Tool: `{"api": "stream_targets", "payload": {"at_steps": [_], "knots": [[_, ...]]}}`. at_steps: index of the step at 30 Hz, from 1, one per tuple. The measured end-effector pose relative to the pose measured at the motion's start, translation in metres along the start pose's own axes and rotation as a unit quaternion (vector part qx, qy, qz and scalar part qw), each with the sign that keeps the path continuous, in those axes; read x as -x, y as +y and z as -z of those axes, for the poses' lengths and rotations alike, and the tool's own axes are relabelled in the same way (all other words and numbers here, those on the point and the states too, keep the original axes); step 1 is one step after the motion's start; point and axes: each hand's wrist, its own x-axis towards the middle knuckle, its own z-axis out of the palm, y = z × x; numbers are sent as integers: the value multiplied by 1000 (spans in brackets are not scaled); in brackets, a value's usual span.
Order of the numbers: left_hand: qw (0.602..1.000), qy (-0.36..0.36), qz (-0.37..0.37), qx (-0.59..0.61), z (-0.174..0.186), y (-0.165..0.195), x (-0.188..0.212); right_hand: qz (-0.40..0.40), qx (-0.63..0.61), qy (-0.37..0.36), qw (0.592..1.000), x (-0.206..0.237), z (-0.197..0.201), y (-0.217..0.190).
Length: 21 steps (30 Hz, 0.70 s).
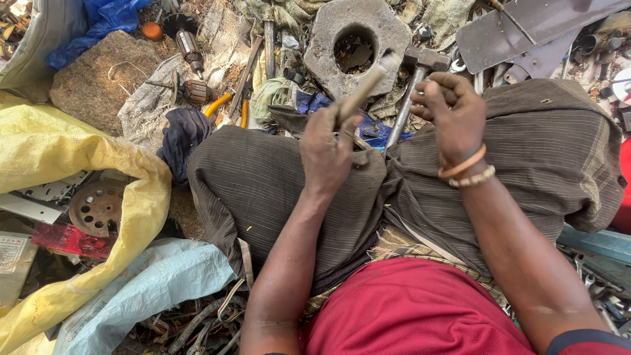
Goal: The person sits on the ground and uses a hammer and chisel to strike and shape a metal component. They repeatedly reposition the object, inspect it, and continue hammering to modify its form.
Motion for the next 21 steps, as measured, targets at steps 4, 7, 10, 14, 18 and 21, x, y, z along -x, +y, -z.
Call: {"api": "stream_targets", "payload": {"at_steps": [4, 7, 10, 14, 18, 21], "knots": [[968, 20, 176, 180, 3, -14, -8, -74, 327, 56, 940, -41, -2, 73], [954, 33, 151, 258, 4, -19, -9, -246, 412, -21, 877, -46, -4, 119], [952, 15, 181, 247, 1, -20, -9, -181, 502, -59, 844, -40, -7, 141], [958, 4, 174, 227, -3, -22, -7, -201, 555, -109, 800, -34, -10, 138], [959, -1, 186, 214, -5, -25, -6, -234, 552, -130, 790, -32, -13, 132], [957, 10, 166, 237, -6, -26, -6, -200, 496, -83, 841, -27, -17, 133]]}}
